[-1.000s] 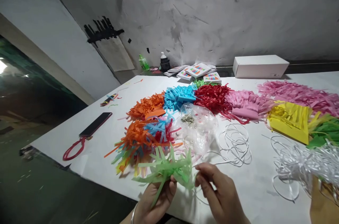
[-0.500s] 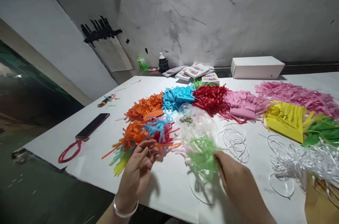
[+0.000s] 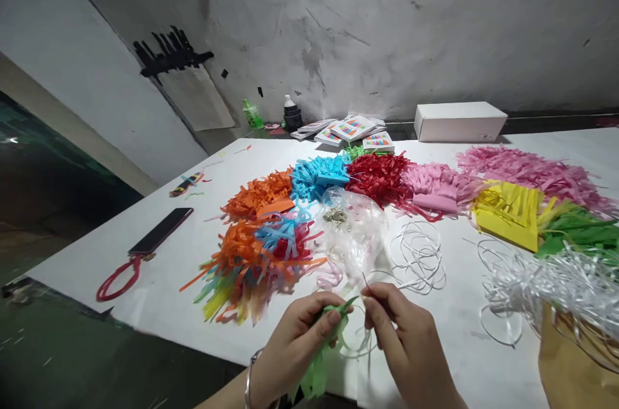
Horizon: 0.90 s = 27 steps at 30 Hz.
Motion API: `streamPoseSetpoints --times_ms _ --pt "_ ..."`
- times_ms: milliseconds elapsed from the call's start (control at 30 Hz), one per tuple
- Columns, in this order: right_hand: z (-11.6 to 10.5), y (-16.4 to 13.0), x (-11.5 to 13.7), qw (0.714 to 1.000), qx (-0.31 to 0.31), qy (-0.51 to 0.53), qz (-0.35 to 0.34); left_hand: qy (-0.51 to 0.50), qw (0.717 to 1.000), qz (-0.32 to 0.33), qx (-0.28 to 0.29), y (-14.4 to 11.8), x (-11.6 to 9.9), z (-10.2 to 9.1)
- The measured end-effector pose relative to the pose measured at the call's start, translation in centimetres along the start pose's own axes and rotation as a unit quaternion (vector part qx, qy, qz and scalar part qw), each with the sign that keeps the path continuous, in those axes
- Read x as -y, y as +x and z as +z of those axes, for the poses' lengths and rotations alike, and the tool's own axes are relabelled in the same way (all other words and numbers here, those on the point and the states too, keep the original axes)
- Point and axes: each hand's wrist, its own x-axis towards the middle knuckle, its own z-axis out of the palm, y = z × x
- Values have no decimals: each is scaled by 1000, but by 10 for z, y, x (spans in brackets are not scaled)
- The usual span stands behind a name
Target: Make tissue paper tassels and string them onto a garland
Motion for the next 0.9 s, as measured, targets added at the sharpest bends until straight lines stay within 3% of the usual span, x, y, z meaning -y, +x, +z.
streamPoseSetpoints --times_ms 67,167,267,400,567,900 --pt "1 -5 -3 1000 20 -15 -8 -9 999 -18 -43 -1 6 1" --pt "6 -11 -4 993 71 -53 -73 33 996 -8 -87 -3 9 5" --pt "14 -13 -3 991 52 -83 -88 110 987 42 -112 -3 9 9" --pt "22 -14 -4 993 17 -90 -67 153 978 68 -127 -3 10 11" --pt "25 -17 -2 995 -27 -86 -38 129 983 28 -124 -2 13 11" --pt "27 -16 2 996 -28 -81 -16 124 984 27 -128 -4 13 12"
